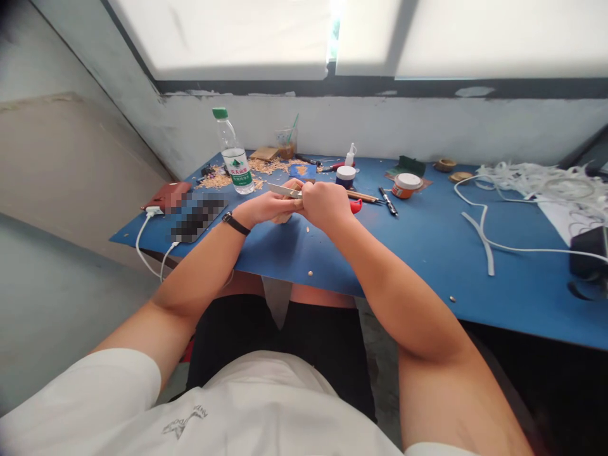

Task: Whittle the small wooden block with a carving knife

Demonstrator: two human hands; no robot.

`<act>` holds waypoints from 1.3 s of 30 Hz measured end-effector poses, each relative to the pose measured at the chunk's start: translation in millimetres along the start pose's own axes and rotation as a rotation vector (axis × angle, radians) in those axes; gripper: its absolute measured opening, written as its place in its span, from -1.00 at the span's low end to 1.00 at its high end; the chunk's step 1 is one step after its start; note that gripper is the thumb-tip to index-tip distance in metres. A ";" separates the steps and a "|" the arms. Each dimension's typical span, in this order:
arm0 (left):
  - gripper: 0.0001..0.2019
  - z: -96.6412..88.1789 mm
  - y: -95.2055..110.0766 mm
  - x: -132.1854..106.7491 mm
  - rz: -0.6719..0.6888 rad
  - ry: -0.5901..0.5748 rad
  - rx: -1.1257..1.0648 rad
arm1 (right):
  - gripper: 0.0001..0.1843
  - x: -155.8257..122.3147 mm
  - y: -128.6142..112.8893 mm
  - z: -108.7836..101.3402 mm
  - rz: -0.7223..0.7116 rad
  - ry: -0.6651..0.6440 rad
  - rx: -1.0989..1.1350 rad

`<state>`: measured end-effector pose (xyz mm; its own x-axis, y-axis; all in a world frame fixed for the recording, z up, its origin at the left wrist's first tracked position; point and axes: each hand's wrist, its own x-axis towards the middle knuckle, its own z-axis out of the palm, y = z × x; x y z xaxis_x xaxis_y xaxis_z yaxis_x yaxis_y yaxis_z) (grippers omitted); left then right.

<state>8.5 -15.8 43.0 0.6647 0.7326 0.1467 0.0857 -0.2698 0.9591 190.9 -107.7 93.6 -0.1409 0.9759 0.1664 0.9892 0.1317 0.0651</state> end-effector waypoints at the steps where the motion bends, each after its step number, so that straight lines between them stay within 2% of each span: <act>1: -0.35 -0.7 0.2 -0.6 -0.014 -0.031 0.019 | -0.49 0.0 0.0 -0.3 0.004 0.004 0.002; 3: -0.32 -1.9 0.4 0.6 -0.011 -0.049 0.050 | -0.52 0.1 -1.6 0.1 0.040 0.012 0.027; 5: -0.29 -2.2 0.2 4.6 0.001 -0.014 0.056 | -0.54 0.1 -4.2 1.8 0.100 0.017 0.059; 8: -0.28 -0.8 0.7 12.3 -0.039 -0.020 0.074 | -0.56 1.2 -4.8 7.4 0.172 0.008 0.075; 11: -0.34 1.3 3.4 16.5 -0.077 -0.026 0.111 | -0.52 5.3 0.8 15.4 0.170 0.008 0.089; 14: -0.41 2.2 5.9 16.5 -0.064 0.029 0.122 | -0.48 9.5 4.0 20.1 0.146 0.010 0.107; 18: -0.45 -1.9 5.6 14.7 -0.036 0.036 0.020 | -0.49 10.2 -3.6 17.3 0.171 -0.008 0.124; 21: -0.43 -10.5 5.1 11.4 -0.038 0.019 -0.074 | -0.37 10.4 -7.3 17.2 0.108 -0.013 0.166; 23: -0.43 -17.6 6.3 8.1 -0.047 0.017 -0.089 | -0.31 12.1 -5.4 20.7 -0.014 0.010 0.210; 25: -0.44 -23.1 8.8 4.5 -0.062 -0.003 -0.081 | -0.33 14.5 -1.1 25.2 -0.143 0.054 0.236; 27: -0.46 -25.3 11.9 1.5 -0.068 -0.012 -0.065 | -0.41 16.7 3.3 27.9 -0.204 0.071 0.218; 35: -0.50 -19.2 21.0 -4.1 -0.069 0.059 0.151 | -0.43 18.5 10.7 21.4 -0.217 0.082 0.045; 39: -0.54 -16.7 20.8 -4.6 -0.046 0.078 0.186 | -0.43 18.4 8.0 22.3 -0.227 0.085 0.019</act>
<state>-5.2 -14.3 66.3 0.5980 0.7911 0.1287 0.2549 -0.3400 0.9052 197.2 -84.8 75.2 -0.3620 0.9029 0.2320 0.9322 0.3502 0.0915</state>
